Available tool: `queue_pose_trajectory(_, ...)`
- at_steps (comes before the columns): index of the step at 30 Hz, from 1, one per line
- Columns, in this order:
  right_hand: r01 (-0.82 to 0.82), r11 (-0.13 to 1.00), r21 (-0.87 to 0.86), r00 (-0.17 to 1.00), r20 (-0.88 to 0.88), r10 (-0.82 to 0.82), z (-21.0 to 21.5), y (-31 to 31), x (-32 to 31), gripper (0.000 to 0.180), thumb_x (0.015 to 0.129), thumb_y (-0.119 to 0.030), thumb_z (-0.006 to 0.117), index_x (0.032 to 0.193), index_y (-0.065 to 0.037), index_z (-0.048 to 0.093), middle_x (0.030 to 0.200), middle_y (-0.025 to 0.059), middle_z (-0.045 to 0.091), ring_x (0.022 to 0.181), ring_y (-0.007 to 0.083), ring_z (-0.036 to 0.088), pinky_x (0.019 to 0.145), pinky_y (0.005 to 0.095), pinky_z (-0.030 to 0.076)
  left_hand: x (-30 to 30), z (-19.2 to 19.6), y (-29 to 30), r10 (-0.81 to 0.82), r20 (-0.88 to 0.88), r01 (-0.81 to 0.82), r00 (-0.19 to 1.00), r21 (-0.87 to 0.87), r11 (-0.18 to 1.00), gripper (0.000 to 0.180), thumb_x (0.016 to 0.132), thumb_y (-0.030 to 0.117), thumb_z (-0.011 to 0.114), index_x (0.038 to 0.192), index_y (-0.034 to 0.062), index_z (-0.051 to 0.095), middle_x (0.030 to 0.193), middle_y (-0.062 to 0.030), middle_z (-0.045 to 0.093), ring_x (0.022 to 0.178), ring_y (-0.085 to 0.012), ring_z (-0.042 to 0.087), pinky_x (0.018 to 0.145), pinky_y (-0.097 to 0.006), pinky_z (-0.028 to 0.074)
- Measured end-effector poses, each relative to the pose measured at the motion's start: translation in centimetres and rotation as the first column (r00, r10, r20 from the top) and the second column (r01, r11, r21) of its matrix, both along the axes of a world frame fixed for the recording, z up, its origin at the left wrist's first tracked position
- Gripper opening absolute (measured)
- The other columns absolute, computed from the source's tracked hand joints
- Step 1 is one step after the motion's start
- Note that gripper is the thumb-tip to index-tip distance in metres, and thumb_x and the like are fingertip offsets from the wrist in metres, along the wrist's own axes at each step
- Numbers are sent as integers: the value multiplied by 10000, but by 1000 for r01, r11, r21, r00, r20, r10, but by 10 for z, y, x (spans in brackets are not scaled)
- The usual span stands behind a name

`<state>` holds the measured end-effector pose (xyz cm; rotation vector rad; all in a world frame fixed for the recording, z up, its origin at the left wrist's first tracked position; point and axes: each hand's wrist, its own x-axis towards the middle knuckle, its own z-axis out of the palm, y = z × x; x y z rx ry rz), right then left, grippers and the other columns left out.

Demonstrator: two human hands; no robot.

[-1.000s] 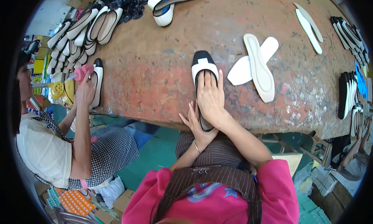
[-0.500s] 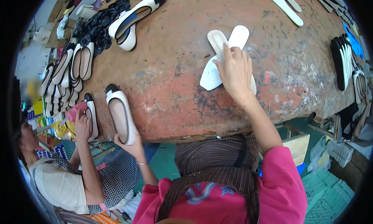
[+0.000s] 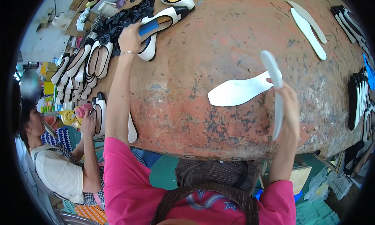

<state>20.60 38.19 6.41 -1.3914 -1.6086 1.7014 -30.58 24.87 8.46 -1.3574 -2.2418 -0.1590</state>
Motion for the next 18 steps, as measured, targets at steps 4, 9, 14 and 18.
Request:
queue_pose_trajectory(4,77,938,-339,852,-466,-238,37,-15,36,475,941,-249,453,1300,45,555,1011,160,668,812,123,611,665,273,517,58,55,-18,44,9,-44,999,79,996,326,817,63,555,1047,183,752,875,-159,715,826,-330,693,755,-451,546)
queue_pose_trajectory(9,76,996,37,926,-374,-57,47,-44,33,629,1044,-460,375,1403,47,471,1165,152,635,842,140,592,721,273,513,172,65,-144,0,478,-18,878,33,999,341,825,-11,541,1059,116,753,920,-219,700,822,-354,698,737,-419,538)
queue_pose_trajectory(14,-519,577,631,814,159,558,54,-118,-24,378,930,-255,609,1239,-43,661,1180,111,646,996,230,596,841,359,476,242,-21,-260,137,779,-198,612,-18,980,253,891,-10,570,1112,-1,694,1028,-225,706,918,-313,703,816,-350,524)
queue_pose_trajectory(18,-557,224,800,664,267,699,12,-177,-71,282,765,-155,708,1022,-50,754,1041,102,659,1031,272,574,915,402,438,279,-44,-275,-141,840,-420,523,398,816,482,991,199,552,1401,-38,466,1308,-231,603,1194,-312,607,999,-398,456)
